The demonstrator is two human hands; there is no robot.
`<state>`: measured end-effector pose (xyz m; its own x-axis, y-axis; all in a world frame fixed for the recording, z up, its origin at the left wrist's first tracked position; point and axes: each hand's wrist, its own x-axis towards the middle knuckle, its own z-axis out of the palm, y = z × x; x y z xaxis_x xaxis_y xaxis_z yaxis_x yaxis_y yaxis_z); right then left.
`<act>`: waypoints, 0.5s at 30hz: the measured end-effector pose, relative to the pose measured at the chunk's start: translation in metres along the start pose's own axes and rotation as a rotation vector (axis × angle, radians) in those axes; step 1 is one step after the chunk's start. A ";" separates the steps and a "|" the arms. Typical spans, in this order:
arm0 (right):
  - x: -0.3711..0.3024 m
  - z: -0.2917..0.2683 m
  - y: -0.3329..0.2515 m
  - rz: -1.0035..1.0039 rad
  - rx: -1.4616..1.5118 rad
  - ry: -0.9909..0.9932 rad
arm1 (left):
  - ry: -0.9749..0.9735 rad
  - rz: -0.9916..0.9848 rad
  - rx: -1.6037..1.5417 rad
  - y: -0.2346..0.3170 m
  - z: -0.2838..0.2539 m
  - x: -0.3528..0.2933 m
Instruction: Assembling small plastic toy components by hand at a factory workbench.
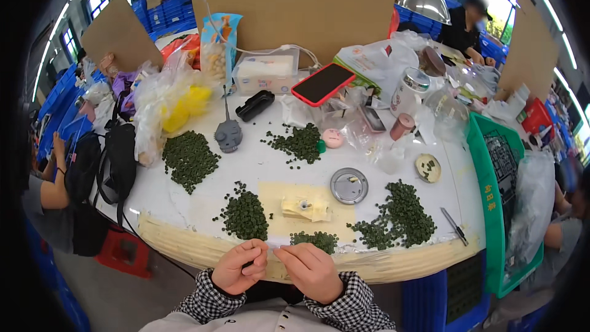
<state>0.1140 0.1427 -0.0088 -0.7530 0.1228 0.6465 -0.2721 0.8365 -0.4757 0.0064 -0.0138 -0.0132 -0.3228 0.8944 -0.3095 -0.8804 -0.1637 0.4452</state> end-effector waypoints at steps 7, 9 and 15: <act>-0.003 0.002 0.005 -0.001 0.020 -0.008 | 0.021 -0.025 -0.096 -0.006 0.005 0.008; -0.002 0.001 0.006 0.003 0.010 -0.018 | 0.002 -0.021 -0.094 -0.005 0.005 0.008; -0.002 0.005 0.003 0.018 0.013 0.000 | 0.050 -0.019 -0.020 -0.006 0.005 -0.002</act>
<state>0.1121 0.1422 -0.0144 -0.7576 0.1379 0.6380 -0.2664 0.8270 -0.4951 0.0137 -0.0124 -0.0112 -0.3226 0.8758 -0.3590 -0.8929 -0.1558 0.4223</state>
